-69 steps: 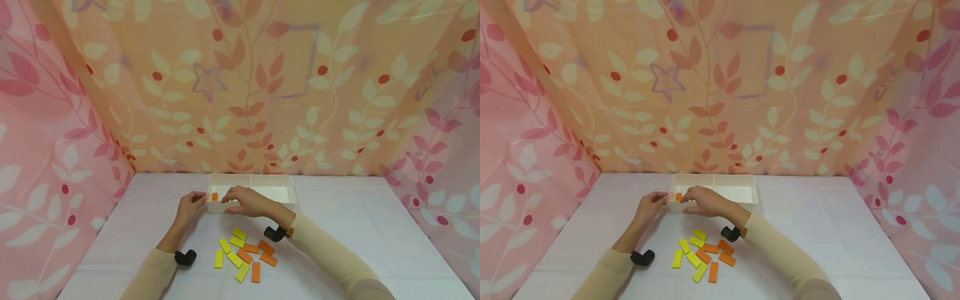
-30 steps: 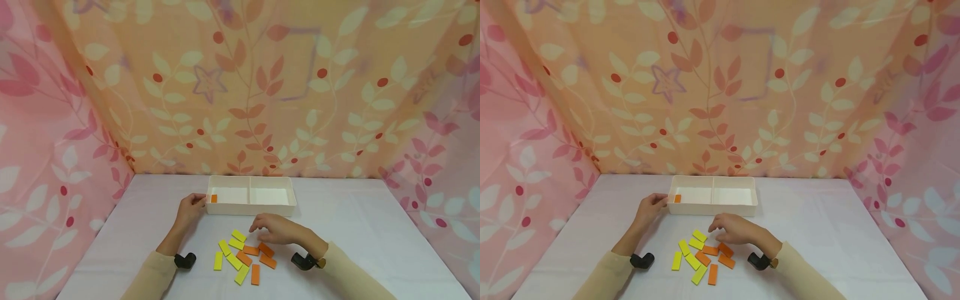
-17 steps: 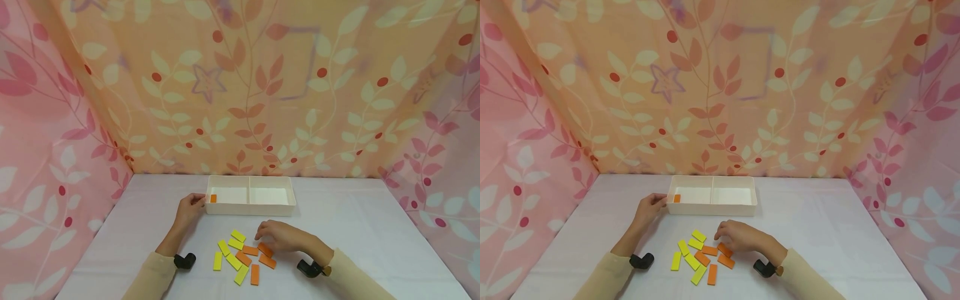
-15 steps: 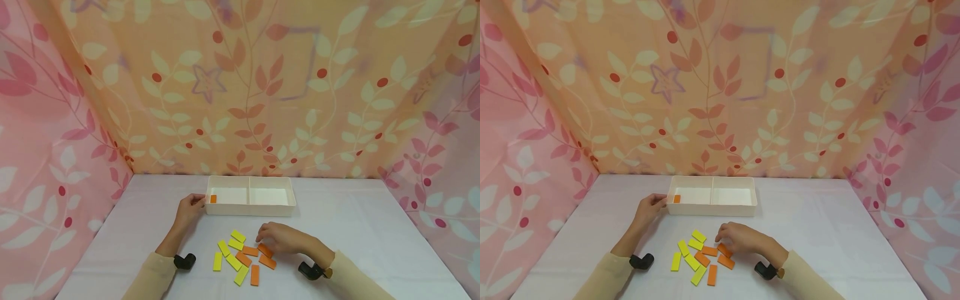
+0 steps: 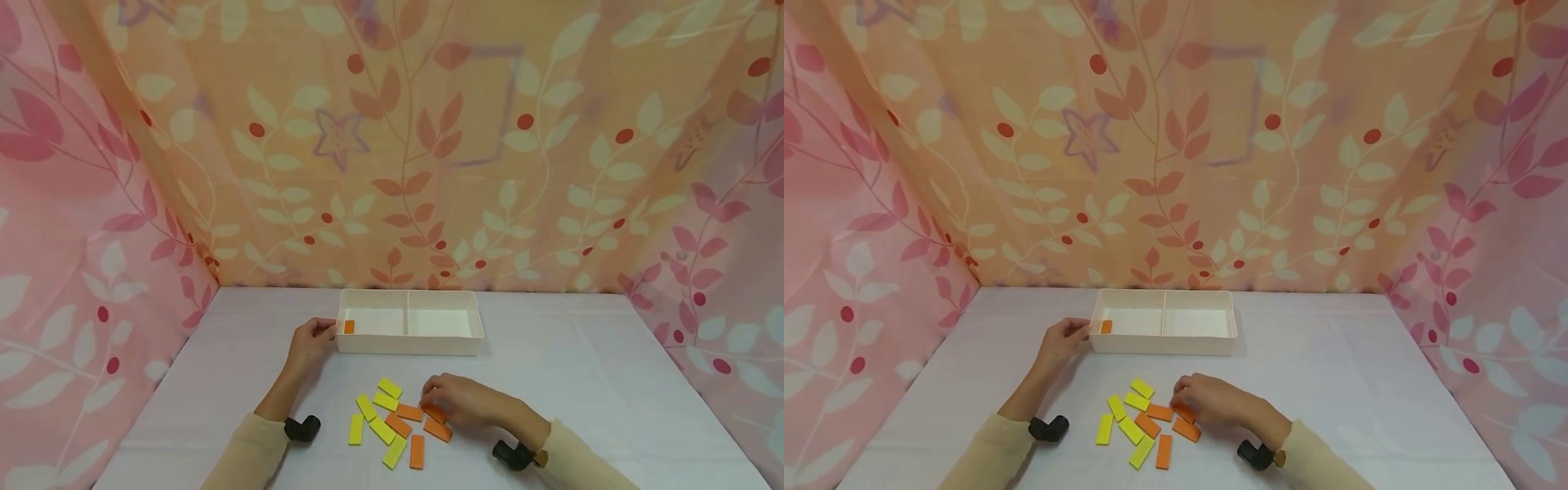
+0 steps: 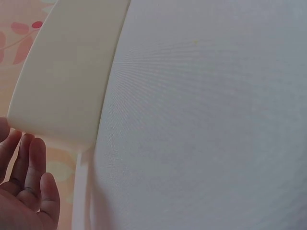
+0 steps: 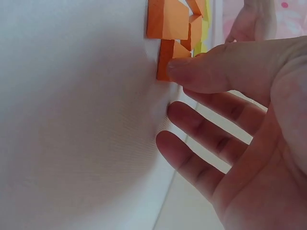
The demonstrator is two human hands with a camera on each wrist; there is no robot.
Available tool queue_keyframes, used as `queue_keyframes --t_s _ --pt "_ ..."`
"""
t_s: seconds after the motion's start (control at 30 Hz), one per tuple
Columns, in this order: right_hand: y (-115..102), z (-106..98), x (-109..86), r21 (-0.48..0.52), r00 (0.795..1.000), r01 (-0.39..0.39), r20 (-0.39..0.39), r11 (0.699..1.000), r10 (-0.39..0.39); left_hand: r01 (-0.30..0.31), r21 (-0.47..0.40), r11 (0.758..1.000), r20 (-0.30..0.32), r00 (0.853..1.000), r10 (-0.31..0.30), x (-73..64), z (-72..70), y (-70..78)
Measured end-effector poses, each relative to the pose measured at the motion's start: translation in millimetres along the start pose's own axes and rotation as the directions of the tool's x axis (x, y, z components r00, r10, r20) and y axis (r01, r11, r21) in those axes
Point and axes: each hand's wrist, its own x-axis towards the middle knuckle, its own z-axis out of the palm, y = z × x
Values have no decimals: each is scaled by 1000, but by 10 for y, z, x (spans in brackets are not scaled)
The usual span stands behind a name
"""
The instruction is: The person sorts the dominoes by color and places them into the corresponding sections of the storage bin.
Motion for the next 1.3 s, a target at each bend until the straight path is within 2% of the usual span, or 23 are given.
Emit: queue_keyframes --t_s 0.6,1.3 --pt "23 39 -12 -15 1000 -5 2 1000 5 -28 -16 999 -10 1000 28 -2 9 -15" --pt "14 54 17 13 998 -56 19 998 56 -10 -8 1000 0 1000 10 -5 15 -14"
